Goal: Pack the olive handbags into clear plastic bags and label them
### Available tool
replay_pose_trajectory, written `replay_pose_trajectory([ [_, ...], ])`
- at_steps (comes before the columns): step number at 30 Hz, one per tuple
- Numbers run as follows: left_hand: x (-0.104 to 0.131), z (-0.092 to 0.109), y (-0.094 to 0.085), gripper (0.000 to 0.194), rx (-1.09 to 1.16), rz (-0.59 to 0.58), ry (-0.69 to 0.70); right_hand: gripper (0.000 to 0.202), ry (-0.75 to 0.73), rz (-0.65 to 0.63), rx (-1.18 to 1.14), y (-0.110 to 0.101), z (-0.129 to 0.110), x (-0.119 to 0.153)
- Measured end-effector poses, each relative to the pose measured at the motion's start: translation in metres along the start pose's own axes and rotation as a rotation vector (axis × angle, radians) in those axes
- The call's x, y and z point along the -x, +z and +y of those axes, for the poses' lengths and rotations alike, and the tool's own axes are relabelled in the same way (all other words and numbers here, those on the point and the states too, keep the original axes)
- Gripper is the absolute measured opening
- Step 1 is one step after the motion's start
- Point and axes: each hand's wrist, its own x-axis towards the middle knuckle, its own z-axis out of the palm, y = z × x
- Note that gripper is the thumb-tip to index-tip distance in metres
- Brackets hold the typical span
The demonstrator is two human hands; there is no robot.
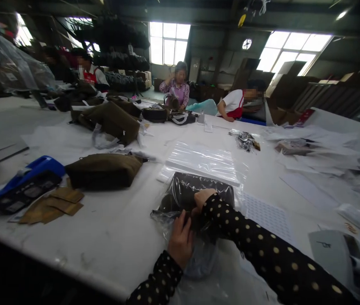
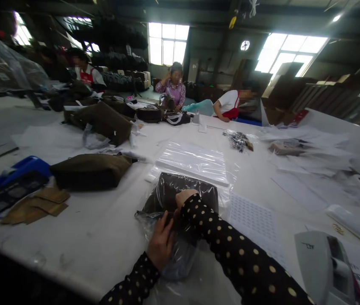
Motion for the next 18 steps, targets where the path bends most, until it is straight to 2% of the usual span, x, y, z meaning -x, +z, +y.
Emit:
replay_pose_trajectory([
  [2, -0.005, 0.000, -0.002, 0.043, -0.050, -0.068, 0.062, 0.043, 0.038, 0.002, 0.074, -0.017, 0.033, 0.013],
  [3, -0.007, 0.000, -0.005, 0.043, -0.055, -0.075, 0.072, 0.038, 0.053, 0.000, 0.103, -0.026, 0.050, 0.028],
  [5, -0.010, 0.004, -0.018, 0.040, -0.033, -0.027, 0.051, 0.022, 0.011, 0.052, 0.134, -0.039, 0.080, 0.077],
  [6, -0.008, 0.007, -0.027, 0.037, -0.004, 0.010, 0.042, 0.025, -0.042, 0.083, 0.138, -0.039, 0.089, 0.109],
  [8, 0.005, 0.015, -0.047, 0.031, 0.109, 0.031, 0.076, 0.043, -0.307, 0.247, 0.150, -0.026, 0.096, 0.177],
  [10, 0.029, 0.024, -0.062, 0.028, 0.262, -0.090, 0.199, 0.047, -0.446, 0.273, 0.117, -0.002, 0.091, 0.234],
  [11, 0.044, 0.028, -0.066, 0.028, 0.314, -0.188, 0.267, 0.046, -0.448, 0.292, 0.108, 0.011, 0.087, 0.253],
  [12, 0.060, 0.031, -0.067, 0.028, 0.335, -0.281, 0.319, 0.045, -0.437, 0.301, 0.097, 0.023, 0.083, 0.264],
  [14, 0.086, 0.036, -0.064, 0.038, 0.285, -0.411, 0.347, 0.035, -0.446, 0.288, 0.031, 0.038, 0.076, 0.265],
  [16, 0.102, 0.037, -0.056, 0.066, 0.199, -0.449, 0.301, 0.025, -0.477, 0.227, -0.155, 0.042, 0.072, 0.248],
  [17, 0.104, 0.036, -0.054, 0.073, 0.172, -0.443, 0.263, 0.025, -0.462, 0.201, -0.278, 0.040, 0.071, 0.238],
  [18, 0.104, 0.035, -0.052, 0.068, 0.164, -0.425, 0.227, 0.027, -0.410, 0.192, -0.394, 0.037, 0.068, 0.230],
])
